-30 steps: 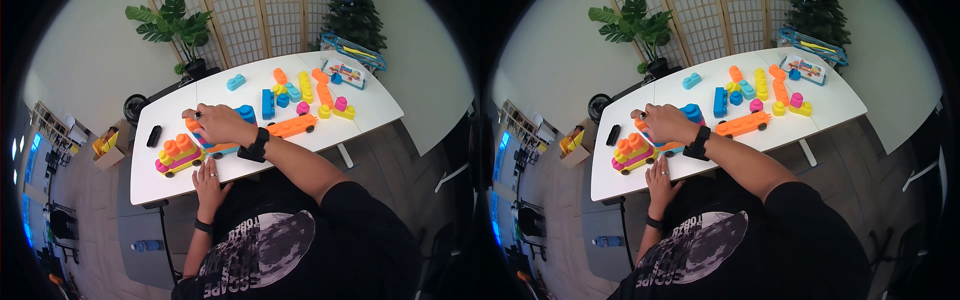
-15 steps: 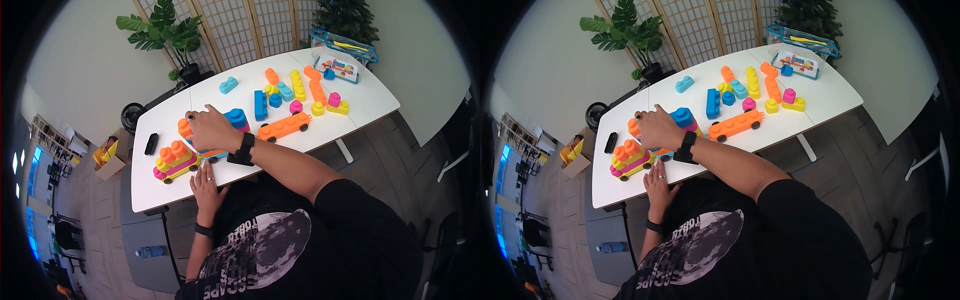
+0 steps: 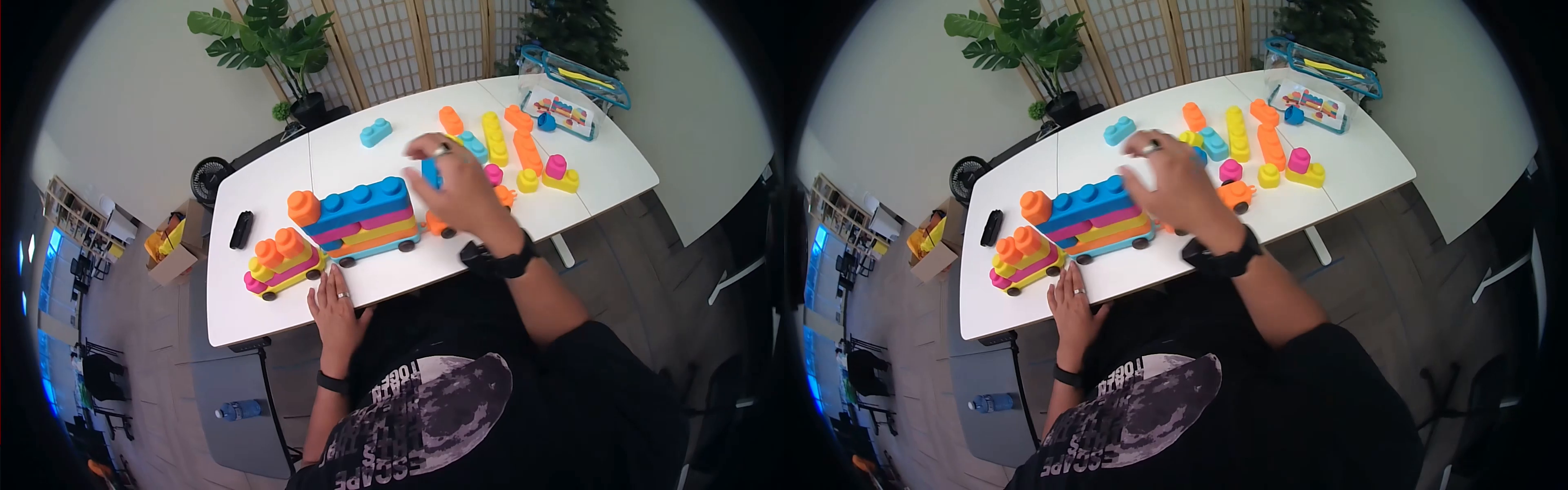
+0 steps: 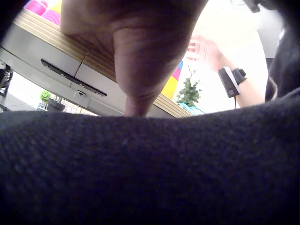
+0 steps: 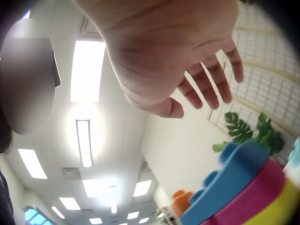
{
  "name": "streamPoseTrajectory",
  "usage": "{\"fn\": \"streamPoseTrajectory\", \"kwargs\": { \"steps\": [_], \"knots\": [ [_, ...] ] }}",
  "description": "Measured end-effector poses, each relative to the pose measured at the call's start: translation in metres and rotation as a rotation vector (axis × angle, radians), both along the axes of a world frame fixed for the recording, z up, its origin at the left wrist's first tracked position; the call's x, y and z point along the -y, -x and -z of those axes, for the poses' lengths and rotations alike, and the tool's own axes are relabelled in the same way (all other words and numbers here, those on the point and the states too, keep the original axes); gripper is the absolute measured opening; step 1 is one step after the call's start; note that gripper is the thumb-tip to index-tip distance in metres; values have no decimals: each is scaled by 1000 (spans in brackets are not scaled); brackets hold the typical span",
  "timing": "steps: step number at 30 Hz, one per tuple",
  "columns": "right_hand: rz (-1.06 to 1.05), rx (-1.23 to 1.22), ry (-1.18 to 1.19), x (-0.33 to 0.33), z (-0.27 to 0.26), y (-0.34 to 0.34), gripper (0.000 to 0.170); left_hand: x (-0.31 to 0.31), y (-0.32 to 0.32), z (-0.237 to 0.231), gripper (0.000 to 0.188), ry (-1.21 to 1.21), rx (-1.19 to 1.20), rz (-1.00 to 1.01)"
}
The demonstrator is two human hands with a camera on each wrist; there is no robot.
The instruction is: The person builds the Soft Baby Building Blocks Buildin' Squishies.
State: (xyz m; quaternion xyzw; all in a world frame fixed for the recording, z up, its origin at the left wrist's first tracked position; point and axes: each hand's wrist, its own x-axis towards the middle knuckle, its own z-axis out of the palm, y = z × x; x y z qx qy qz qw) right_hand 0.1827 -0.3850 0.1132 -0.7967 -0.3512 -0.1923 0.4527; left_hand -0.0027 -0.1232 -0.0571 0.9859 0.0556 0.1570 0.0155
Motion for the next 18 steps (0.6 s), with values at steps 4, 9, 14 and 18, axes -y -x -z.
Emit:
{"fn": "streamPoseTrajectory", "kwargs": {
  "steps": [4,9,14,18],
  "knots": [
    [214,-67,461,78,64,-28,41,0,0,0,118,-23,-6,13],
    [191,-151,645,98,94,-19,49,3,-11,-38,112,50,-202,-38],
    [239,-85,634,94,114,-16,43,2,-21,-71,69,102,-39,119],
    [205,-80,559,91,124,-19,43,-3,-42,-69,56,472,-249,-68]
  ]
}}
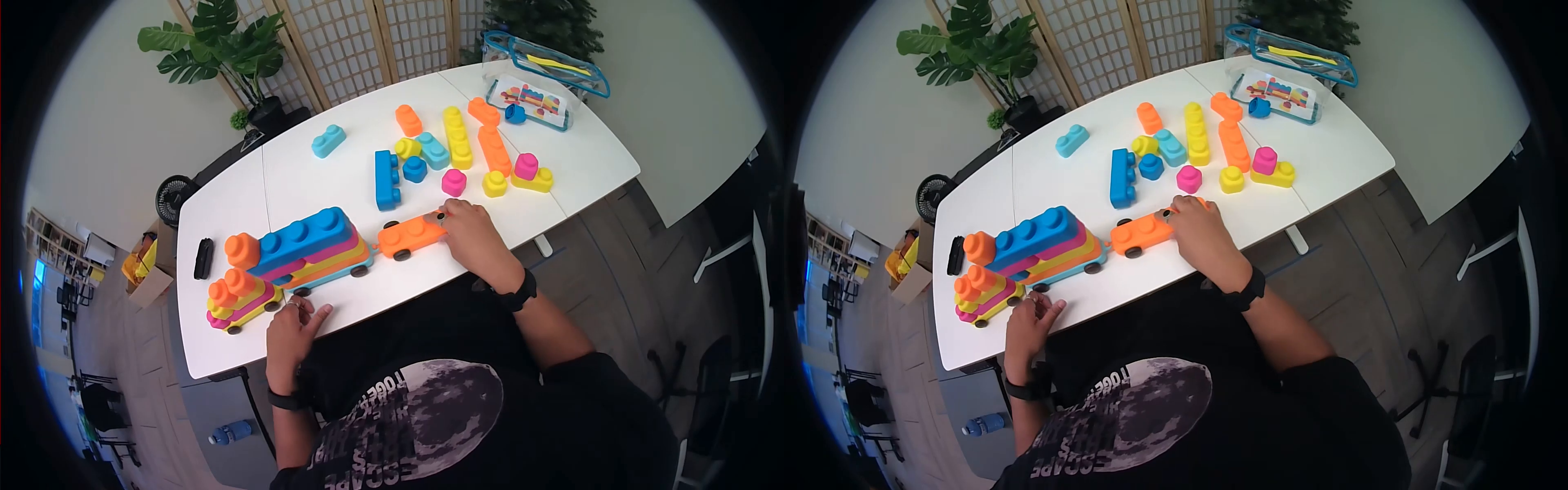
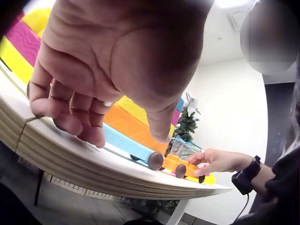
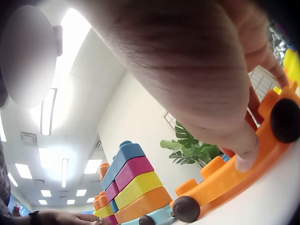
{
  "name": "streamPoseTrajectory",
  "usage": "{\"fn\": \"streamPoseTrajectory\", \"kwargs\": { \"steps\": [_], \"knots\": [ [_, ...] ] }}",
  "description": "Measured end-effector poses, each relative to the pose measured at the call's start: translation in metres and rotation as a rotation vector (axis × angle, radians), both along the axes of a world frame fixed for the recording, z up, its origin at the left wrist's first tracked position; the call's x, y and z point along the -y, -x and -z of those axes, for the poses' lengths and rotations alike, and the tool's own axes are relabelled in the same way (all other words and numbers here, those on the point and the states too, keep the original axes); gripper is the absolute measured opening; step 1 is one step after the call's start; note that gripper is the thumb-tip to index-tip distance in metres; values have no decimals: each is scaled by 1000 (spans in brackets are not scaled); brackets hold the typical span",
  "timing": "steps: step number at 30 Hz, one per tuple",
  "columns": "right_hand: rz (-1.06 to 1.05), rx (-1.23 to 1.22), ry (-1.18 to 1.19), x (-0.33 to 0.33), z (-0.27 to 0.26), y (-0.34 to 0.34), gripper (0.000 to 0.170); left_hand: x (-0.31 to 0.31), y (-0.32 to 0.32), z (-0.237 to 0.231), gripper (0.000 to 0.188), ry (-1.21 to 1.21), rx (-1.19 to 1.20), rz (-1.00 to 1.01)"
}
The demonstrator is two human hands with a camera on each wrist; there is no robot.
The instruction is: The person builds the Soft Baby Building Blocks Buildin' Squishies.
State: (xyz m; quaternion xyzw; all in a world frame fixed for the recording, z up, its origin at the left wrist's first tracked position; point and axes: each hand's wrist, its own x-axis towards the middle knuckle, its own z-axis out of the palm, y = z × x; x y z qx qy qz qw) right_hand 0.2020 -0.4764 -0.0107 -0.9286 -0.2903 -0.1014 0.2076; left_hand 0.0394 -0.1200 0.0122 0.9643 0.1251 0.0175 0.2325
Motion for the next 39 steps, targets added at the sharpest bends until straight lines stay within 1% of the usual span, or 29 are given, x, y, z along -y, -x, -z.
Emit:
{"fn": "streamPoseTrajectory", "kwargs": {
  "steps": [3,7,10,13,16,19,22,25,28,31,34,37,39],
  "knots": [
    [-11,-14,-11,-3,2,-1,43,-7,-10,6,54,-10,-9,-86],
    [-18,3,4,-5,-3,2,44,-19,-16,19,50,-40,88,-108],
    [-40,13,-29,-6,-1,2,45,-21,-20,27,48,-82,173,-117],
    [-54,12,-28,-8,1,2,45,-23,-26,32,45,-107,202,-155],
    [-39,-1,8,-11,1,5,46,-24,-30,33,44,-70,232,-184],
    [-57,84,-53,-13,2,13,40,-28,-35,43,42,-57,274,-240],
    [-63,105,-56,-14,5,14,39,-21,-36,49,40,-140,343,-271],
    [-63,117,-32,-13,8,13,37,-19,-34,49,39,-175,327,-235],
    [-74,61,21,-12,-2,15,36,-17,-33,43,38,-146,302,-230],
    [-92,78,21,-13,1,14,38,-20,-33,49,35,-174,346,-201],
    [-110,18,-19,-16,-5,17,42,-19,-32,46,35,-174,327,-183],
    [-132,13,-10,-16,2,14,51,-21,-32,50,33,-202,373,-135],
    [-141,-15,12,-17,-2,16,66,-20,-32,48,32,-198,387,-122]
  ]
}}
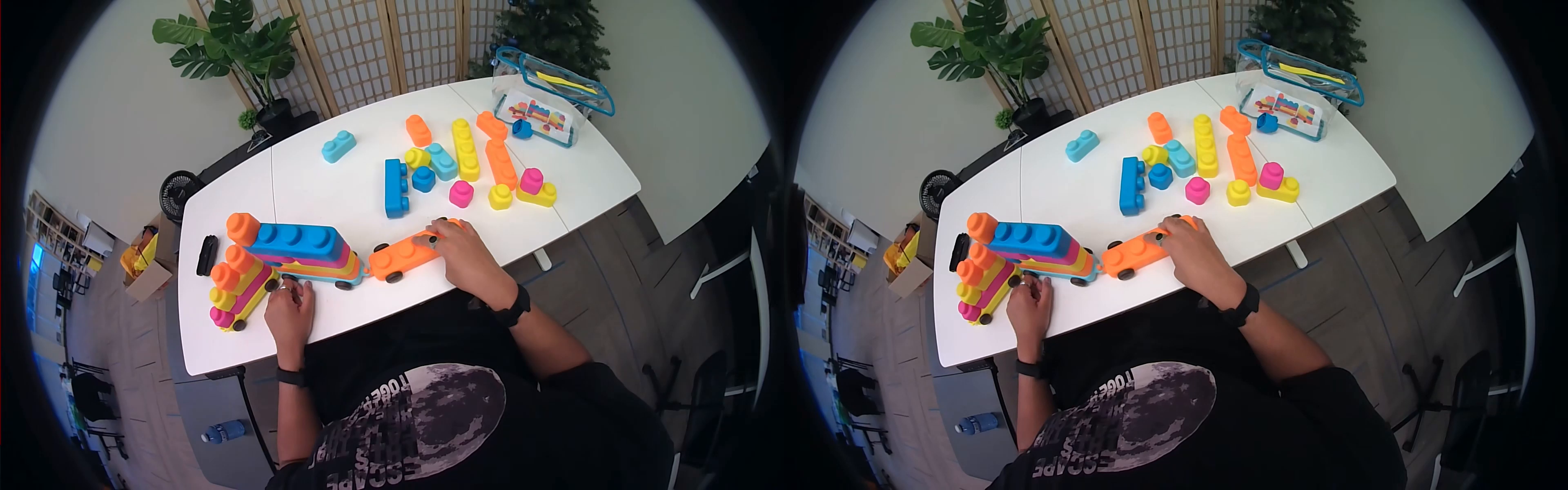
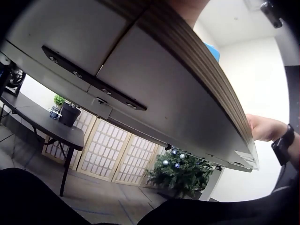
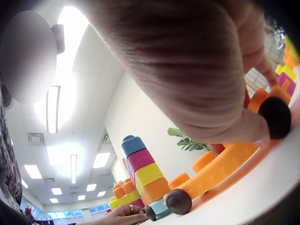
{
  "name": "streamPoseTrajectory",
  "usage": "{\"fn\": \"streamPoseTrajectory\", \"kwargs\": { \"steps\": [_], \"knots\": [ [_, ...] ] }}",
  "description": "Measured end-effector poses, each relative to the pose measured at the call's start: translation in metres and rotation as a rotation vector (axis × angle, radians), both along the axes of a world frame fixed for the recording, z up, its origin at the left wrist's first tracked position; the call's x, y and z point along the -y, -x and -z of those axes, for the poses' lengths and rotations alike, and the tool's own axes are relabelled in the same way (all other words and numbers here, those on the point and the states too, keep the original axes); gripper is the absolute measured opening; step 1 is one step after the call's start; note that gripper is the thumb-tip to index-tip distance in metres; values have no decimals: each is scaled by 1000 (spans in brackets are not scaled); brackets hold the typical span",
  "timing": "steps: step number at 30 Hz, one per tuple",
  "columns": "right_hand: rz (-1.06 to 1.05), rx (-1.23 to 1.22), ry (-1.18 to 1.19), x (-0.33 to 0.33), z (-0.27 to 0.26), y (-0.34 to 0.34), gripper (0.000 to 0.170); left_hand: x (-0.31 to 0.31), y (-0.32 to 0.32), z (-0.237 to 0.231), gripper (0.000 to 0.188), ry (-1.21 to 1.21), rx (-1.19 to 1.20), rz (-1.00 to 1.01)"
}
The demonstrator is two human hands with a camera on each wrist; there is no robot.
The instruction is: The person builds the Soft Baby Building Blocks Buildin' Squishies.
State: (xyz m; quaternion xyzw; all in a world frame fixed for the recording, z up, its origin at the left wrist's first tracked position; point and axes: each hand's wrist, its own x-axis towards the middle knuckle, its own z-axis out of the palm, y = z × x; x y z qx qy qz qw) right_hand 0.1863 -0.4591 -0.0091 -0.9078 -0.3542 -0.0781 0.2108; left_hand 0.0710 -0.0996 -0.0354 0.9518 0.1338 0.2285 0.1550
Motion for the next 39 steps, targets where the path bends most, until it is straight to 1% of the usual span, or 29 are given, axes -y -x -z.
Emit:
{"fn": "streamPoseTrajectory", "kwargs": {
  "steps": [1,4,7,10,11,13,16,19,22,25,28,29,32,33,36,39],
  "knots": [
    [-4,-14,12,-1,-2,1,75,0,0,-2,31,0,5,7],
    [-21,38,14,-2,9,-3,76,3,1,-5,29,-2,7,24],
    [6,67,10,-9,5,3,76,3,2,-6,28,-7,12,41],
    [74,136,80,-17,14,3,63,1,3,-4,27,-2,18,72],
    [92,131,108,-19,14,3,61,1,2,-4,26,10,14,74],
    [125,121,163,-22,11,5,60,2,3,-2,25,34,5,77],
    [170,84,236,-26,-2,10,62,1,2,0,24,23,19,86],
    [170,91,233,-28,3,9,66,0,2,2,23,36,-7,73],
    [142,183,125,-25,12,8,69,-1,2,2,23,30,2,76],
    [64,125,117,-17,6,2,68,0,3,0,23,39,5,82],
    [73,-206,257,-20,-31,-18,65,0,3,1,23,51,14,91],
    [92,-121,236,-23,-44,-21,63,-1,3,1,24,52,14,89],
    [172,-165,170,-40,-68,-49,62,-1,3,2,24,48,18,79],
    [176,-91,220,-49,-66,-65,63,0,4,2,24,42,17,78],
    [228,-173,308,-84,-62,-95,62,-2,2,2,24,20,-5,81],
    [277,-161,338,-108,-41,-110,51,-4,1,9,24,26,-9,88]
  ]
}}
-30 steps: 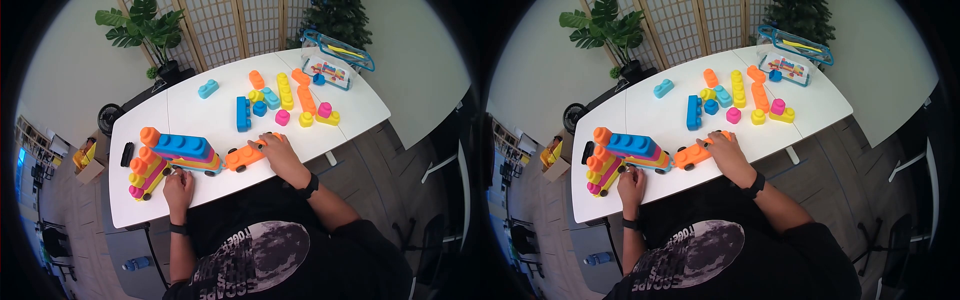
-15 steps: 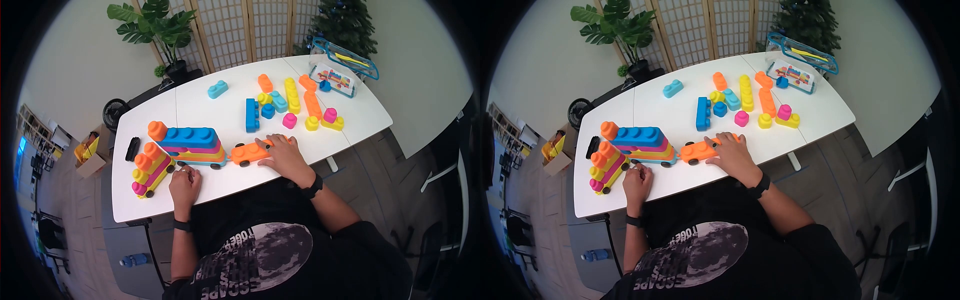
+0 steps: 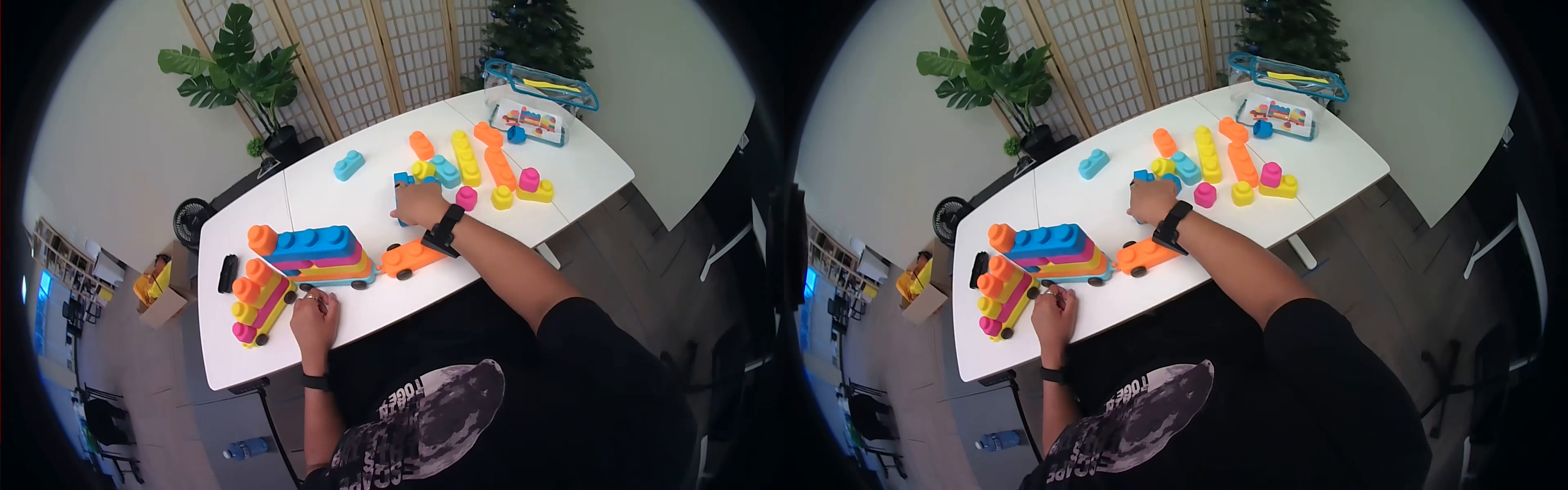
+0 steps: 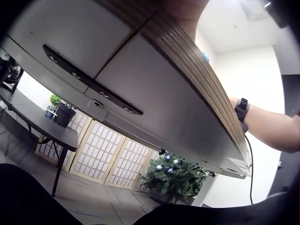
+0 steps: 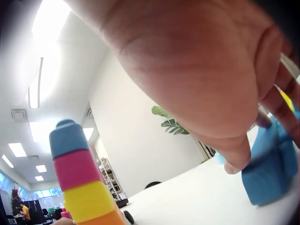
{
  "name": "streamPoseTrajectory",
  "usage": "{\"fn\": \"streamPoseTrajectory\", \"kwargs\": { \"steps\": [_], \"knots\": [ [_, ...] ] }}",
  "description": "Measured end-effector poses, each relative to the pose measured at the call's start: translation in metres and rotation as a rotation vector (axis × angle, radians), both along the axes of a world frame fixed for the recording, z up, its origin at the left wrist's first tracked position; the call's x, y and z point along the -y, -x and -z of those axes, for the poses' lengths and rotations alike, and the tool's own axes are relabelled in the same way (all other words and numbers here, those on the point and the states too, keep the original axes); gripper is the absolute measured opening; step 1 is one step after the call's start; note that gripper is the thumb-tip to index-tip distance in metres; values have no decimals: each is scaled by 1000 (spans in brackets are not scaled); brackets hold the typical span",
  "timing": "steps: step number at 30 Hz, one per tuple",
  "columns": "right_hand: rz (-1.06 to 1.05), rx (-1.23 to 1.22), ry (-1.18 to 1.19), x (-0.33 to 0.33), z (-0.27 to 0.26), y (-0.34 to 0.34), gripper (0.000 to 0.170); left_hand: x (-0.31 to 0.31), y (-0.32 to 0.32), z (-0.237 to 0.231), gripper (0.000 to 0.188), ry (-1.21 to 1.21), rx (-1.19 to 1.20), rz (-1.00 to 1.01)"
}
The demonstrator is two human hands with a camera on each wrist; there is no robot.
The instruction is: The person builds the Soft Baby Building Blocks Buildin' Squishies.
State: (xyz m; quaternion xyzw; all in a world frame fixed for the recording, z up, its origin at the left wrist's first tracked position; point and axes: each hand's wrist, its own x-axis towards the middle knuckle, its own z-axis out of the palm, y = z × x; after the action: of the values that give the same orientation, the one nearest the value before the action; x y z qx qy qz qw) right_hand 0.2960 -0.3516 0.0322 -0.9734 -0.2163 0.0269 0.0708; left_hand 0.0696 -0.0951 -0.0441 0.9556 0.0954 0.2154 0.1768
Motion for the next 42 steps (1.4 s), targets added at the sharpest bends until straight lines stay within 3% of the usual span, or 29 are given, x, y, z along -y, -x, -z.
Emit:
{"fn": "streamPoseTrajectory", "kwargs": {
  "steps": [3,4,7,14,17,23,27,30,33,36,42],
  "knots": [
    [38,-21,-63,-16,6,-11,60,-1,2,-1,24,17,19,7],
    [33,-64,-99,-18,5,-13,74,-1,1,-1,24,14,30,11],
    [87,-84,-274,-17,7,-12,78,-2,3,-2,24,-4,22,25],
    [12,-137,-410,1,-3,-12,84,-1,2,0,24,-19,23,23],
    [-82,-54,-681,26,-12,12,82,1,3,-4,24,-7,43,31],
    [-190,185,-556,90,-25,58,72,1,2,-3,25,-16,55,31],
    [-288,41,-362,103,-42,78,66,2,1,-5,25,4,35,12],
    [-353,91,-140,91,-50,91,59,3,2,-6,25,19,39,8],
    [-351,85,-219,84,-31,89,61,2,3,-4,25,21,34,3],
    [-290,21,-86,81,-20,89,65,2,2,-3,25,10,33,1],
    [-298,52,-83,80,0,91,64,2,3,-3,26,-8,23,-6]
  ]
}}
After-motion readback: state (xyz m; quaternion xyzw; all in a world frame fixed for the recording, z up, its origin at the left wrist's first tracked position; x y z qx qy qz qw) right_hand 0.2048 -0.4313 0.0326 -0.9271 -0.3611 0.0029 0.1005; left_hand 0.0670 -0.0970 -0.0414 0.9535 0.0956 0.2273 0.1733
